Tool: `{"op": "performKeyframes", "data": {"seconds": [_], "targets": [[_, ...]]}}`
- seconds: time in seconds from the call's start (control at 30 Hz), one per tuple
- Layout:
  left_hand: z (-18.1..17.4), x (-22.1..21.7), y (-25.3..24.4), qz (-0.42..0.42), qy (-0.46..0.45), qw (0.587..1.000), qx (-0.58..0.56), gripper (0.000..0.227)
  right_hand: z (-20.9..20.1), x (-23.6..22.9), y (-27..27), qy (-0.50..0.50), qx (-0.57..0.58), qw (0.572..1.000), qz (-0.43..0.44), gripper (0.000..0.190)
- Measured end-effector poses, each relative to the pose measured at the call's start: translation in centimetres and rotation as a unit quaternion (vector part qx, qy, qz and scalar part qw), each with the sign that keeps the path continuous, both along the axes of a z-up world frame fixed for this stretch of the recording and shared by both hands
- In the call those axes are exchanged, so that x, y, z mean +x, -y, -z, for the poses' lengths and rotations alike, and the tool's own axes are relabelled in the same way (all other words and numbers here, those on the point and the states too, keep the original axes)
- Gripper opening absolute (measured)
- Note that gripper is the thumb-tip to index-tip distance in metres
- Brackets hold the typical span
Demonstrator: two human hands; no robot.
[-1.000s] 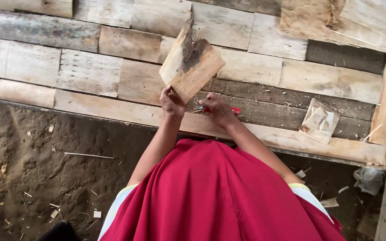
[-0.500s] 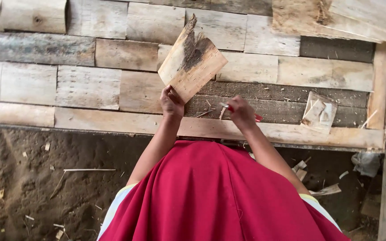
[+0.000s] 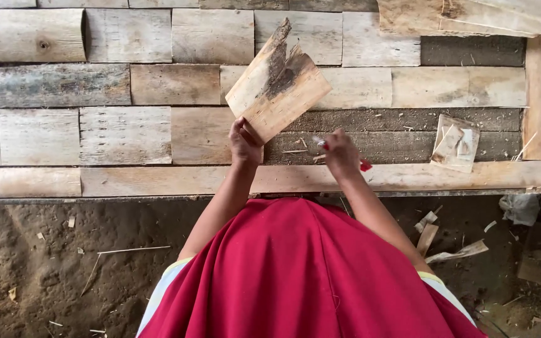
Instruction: Cutting thin wood veneer sheets to size using a utility knife on a wooden work surface.
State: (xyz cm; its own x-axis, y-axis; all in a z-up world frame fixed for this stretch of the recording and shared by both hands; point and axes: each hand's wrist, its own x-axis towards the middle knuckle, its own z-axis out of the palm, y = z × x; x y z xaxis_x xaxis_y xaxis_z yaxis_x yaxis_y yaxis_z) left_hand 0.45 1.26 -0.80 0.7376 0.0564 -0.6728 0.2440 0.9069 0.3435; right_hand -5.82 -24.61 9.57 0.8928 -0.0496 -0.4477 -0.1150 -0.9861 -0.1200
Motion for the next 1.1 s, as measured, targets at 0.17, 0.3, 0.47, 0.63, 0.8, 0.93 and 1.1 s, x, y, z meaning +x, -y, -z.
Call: {"op": "performKeyframes", "data": {"seconds": [0.17,0.3,0.47,0.63,0.8,0.93,1.1], "targets": [[2.4,0.0,0.3,0.001,-0.004,1.000,-0.001,0.032,0.9,-0.4,-2.7,0.219,0.093,0.958,-0.159,0.025],[-2.0,-0.2,0.7,-0.001,0.009,1.000,-0.006,0.032,-4.2,-1.4,-5.5,0.079,0.132,0.964,-0.219,0.052],[-0.6,0.9,1.9,-0.026,0.010,1.000,-0.014,0.031,-5.2,-2.6,0.3,0.253,0.080,0.940,-0.214,0.020],[-0.9,0.6,4.8,-0.030,0.015,0.999,-0.019,0.030,-0.5,-2.7,5.9,0.250,-0.019,0.961,-0.115,0.019],[-1.9,0.6,7.2,-0.006,0.011,1.000,0.013,0.031,-1.0,-2.1,2.0,0.056,0.127,0.979,-0.148,0.027],[-1.8,0.4,7.5,-0.012,0.020,1.000,0.006,0.034,-3.0,-2.3,6.1,0.037,0.052,0.996,-0.055,0.015],[-1.0,-0.1,7.3,-0.029,0.032,0.999,0.001,0.035,-10.5,0.0,2.8,0.014,-0.034,0.999,0.013,0.017]]}}
